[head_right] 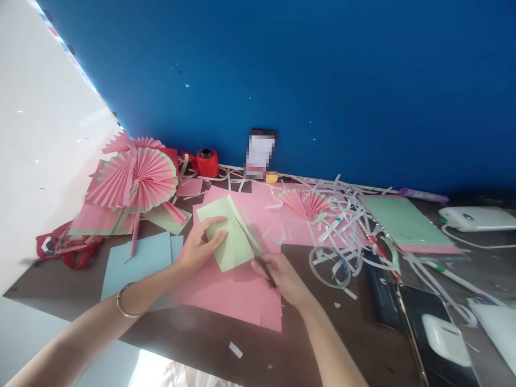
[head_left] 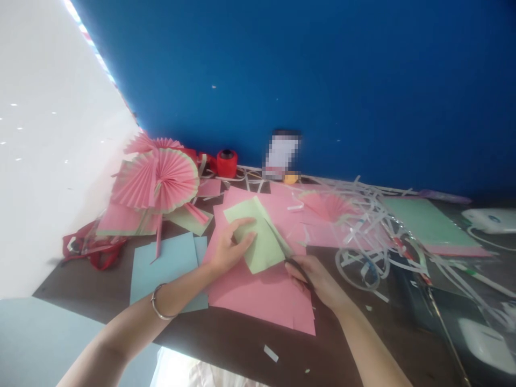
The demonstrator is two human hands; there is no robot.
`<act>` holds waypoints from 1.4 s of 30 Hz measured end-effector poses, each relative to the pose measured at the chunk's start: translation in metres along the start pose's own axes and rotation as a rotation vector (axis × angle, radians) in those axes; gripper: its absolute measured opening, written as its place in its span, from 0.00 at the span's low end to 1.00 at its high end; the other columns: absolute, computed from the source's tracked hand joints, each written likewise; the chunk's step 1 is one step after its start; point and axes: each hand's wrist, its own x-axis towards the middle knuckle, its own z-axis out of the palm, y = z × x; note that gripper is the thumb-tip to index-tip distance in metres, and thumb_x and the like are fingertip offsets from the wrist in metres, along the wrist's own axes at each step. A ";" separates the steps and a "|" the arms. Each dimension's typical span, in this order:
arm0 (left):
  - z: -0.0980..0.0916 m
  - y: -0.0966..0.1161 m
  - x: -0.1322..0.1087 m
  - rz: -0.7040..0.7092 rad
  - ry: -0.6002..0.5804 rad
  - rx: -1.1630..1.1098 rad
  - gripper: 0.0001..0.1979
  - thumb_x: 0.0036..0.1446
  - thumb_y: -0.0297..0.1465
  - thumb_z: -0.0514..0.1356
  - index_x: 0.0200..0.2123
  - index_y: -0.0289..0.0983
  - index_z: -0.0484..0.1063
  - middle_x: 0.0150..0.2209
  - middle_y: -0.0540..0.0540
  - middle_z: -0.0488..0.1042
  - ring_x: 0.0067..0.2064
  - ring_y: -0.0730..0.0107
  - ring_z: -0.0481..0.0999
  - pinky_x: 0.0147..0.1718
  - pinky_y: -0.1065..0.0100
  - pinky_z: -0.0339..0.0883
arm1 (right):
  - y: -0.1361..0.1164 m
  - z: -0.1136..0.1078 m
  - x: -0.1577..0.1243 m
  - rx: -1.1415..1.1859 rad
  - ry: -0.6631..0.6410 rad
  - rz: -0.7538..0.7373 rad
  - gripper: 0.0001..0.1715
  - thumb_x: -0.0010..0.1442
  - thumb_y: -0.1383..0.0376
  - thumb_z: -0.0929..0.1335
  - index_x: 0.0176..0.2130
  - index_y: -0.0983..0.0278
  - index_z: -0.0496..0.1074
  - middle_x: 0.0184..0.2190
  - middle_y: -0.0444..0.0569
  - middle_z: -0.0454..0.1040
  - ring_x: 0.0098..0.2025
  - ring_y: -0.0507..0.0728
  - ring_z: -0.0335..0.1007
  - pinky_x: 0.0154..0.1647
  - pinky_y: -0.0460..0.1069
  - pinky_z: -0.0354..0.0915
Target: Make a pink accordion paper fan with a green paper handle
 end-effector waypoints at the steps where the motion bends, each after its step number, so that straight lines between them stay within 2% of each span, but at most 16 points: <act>1: 0.000 0.000 0.000 -0.002 0.002 0.003 0.14 0.54 0.32 0.57 0.45 0.39 0.69 0.47 0.46 0.73 0.48 0.64 0.72 0.42 0.68 0.68 | 0.000 0.000 0.000 -0.010 0.004 0.003 0.26 0.54 0.50 0.64 0.16 0.62 0.54 0.11 0.40 0.57 0.14 0.47 0.52 0.17 0.46 0.46; 6: 0.000 0.000 0.000 0.017 -0.006 0.010 0.13 0.54 0.32 0.57 0.44 0.39 0.69 0.48 0.46 0.72 0.49 0.64 0.71 0.42 0.68 0.68 | -0.001 0.001 0.001 -0.028 0.011 0.005 0.25 0.54 0.51 0.65 0.17 0.63 0.55 0.12 0.40 0.58 0.15 0.47 0.53 0.18 0.45 0.47; 12: -0.002 0.001 0.000 0.035 -0.030 0.048 0.14 0.54 0.33 0.57 0.45 0.38 0.69 0.48 0.45 0.73 0.47 0.63 0.72 0.37 0.68 0.69 | 0.004 0.001 0.000 -0.053 0.017 0.039 0.24 0.51 0.50 0.67 0.19 0.63 0.56 0.12 0.37 0.55 0.15 0.47 0.50 0.15 0.45 0.46; 18: -0.003 0.002 0.000 0.052 -0.028 0.052 0.13 0.55 0.33 0.57 0.45 0.39 0.69 0.48 0.46 0.73 0.48 0.64 0.72 0.41 0.67 0.69 | 0.007 0.000 0.000 -0.048 0.021 0.053 0.23 0.51 0.50 0.67 0.20 0.63 0.58 0.12 0.37 0.54 0.15 0.46 0.50 0.15 0.45 0.45; 25: -0.003 0.001 0.000 0.028 -0.021 0.055 0.13 0.55 0.33 0.57 0.44 0.39 0.70 0.48 0.46 0.72 0.47 0.63 0.72 0.37 0.67 0.70 | 0.004 0.001 0.001 -0.040 0.030 0.036 0.25 0.53 0.50 0.66 0.18 0.63 0.56 0.12 0.37 0.54 0.15 0.46 0.50 0.14 0.44 0.46; 35: -0.004 0.004 0.000 0.027 -0.022 0.042 0.13 0.54 0.33 0.57 0.44 0.38 0.70 0.47 0.46 0.73 0.48 0.63 0.72 0.40 0.67 0.69 | 0.002 0.002 0.002 -0.018 0.039 0.044 0.26 0.51 0.48 0.66 0.18 0.63 0.56 0.12 0.38 0.55 0.15 0.46 0.49 0.14 0.44 0.46; 42: -0.004 0.004 0.001 0.019 -0.019 0.036 0.13 0.54 0.33 0.57 0.44 0.38 0.70 0.47 0.45 0.73 0.48 0.63 0.72 0.38 0.68 0.70 | 0.003 0.003 0.002 0.008 0.044 0.046 0.26 0.51 0.48 0.66 0.18 0.63 0.56 0.12 0.38 0.55 0.15 0.46 0.49 0.15 0.44 0.45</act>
